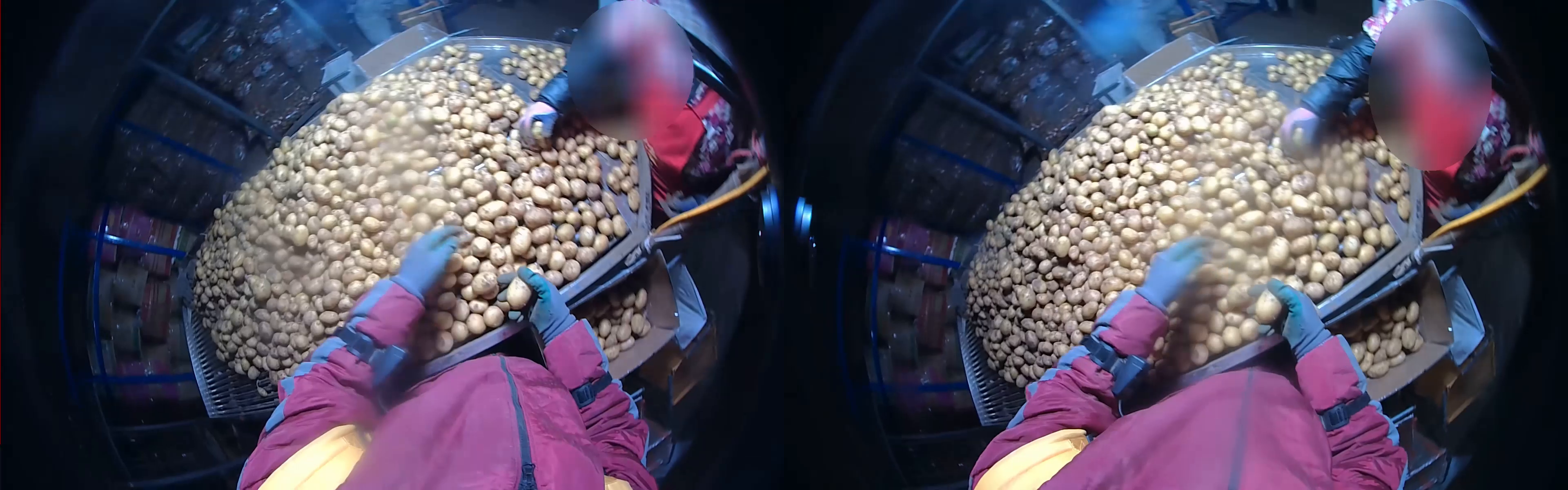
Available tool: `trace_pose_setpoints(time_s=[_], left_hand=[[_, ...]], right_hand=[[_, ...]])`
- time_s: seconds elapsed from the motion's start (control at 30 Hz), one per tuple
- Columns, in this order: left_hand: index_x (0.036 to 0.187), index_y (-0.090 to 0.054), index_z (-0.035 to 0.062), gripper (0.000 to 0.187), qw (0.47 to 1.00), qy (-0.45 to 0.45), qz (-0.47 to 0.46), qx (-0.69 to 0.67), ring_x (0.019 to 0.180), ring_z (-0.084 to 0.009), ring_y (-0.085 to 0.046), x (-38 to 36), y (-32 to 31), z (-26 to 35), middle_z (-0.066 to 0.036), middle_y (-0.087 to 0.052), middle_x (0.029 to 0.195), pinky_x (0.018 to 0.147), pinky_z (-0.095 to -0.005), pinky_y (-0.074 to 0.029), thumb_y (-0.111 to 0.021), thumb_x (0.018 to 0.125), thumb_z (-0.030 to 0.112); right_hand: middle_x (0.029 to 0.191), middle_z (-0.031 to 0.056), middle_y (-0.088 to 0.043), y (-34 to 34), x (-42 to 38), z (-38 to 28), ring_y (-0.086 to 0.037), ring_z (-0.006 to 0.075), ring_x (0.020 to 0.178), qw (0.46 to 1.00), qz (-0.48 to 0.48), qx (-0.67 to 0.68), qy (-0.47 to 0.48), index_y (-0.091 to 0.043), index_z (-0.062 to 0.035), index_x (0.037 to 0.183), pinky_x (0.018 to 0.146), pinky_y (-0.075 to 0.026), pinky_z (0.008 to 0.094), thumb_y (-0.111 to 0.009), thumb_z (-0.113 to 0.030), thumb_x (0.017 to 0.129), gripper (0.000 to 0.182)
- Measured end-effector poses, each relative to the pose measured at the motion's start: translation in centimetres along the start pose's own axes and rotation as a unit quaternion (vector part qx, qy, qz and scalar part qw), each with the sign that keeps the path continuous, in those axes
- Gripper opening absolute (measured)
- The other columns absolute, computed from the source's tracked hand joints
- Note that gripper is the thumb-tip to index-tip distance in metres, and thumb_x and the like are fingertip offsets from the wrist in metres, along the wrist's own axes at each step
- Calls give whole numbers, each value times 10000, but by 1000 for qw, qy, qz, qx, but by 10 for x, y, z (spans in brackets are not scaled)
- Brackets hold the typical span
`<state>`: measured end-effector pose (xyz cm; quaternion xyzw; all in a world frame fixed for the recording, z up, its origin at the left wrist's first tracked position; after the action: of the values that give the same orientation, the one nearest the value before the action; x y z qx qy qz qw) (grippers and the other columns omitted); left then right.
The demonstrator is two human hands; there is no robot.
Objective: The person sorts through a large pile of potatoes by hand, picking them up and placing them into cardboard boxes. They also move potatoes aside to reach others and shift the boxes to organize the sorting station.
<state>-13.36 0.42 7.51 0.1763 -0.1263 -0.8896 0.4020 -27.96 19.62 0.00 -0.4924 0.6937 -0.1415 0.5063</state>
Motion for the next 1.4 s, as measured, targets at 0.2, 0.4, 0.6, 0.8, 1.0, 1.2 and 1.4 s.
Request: trace_pose_setpoints(time_s=[0.2,0.4,0.6,0.8,1.0,1.2,1.4], left_hand=[[1232,-693,45,328,967,63,241,62,959,-223,-690,48,202,-85,-161,-733,1108,854,-345,-536,-644,965,230],[1275,-660,27,415,940,-2,268,209,924,-271,-696,143,288,-136,-209,-732,1066,849,-385,-533,-645,943,275],[1329,-617,10,630,935,37,242,257,1109,-298,-654,203,238,-149,-205,-678,1209,945,-392,-517,-744,819,357],[1345,-612,48,531,981,-40,110,-157,1006,-265,-670,180,167,-96,-158,-696,1142,879,-367,-559,-689,938,381],[1370,-577,9,664,810,152,-177,-539,867,-247,-711,102,59,-36,-170,-717,1083,728,-346,-597,-523,1014,567],[1449,-507,18,639,824,199,-156,-508,1106,-322,-675,26,-64,5,-195,-662,1229,979,-431,-572,-483,1049,515],[1552,-404,73,649,915,80,-321,-230,1359,-208,-483,-30,-162,33,-117,-504,1488,1124,-328,-392,-546,1040,444]], right_hand=[[955,200,-727,-7,25,-5,-724,311,797,1000,11,19,-3,-659,61,1131,689,-620,421,-590,-465,1005,545],[872,144,-707,-10,42,-15,-699,258,756,996,76,-44,27,-675,60,1049,705,-599,355,-593,-294,985,370],[787,97,-670,-13,40,-28,-660,214,675,986,78,-134,63,-654,81,1111,645,-581,345,-562,-171,883,352],[792,74,-690,-39,48,-34,-663,171,705,919,-52,-356,162,-646,73,1222,653,-567,300,-544,-83,951,328],[963,128,-725,-47,50,-18,-715,223,825,994,-27,74,-73,-608,71,1325,767,-609,384,-509,-325,1062,486],[1119,145,-698,-41,-5,-46,-694,245,892,997,-24,2,80,-591,25,1349,823,-578,370,-494,-470,1057,584],[1126,74,-684,15,-52,-30,-678,165,922,989,15,-62,132,-632,-44,1249,710,-555,270,-617,-340,1018,376]])
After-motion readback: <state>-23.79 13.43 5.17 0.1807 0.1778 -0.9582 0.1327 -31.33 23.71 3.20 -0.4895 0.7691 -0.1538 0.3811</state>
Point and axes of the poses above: each hand's wrist, its own x-axis towards the middle knuckle, its own y-axis out of the back of the hand, z = x × y, the point moved 7 cm from there along x, towards the middle knuckle
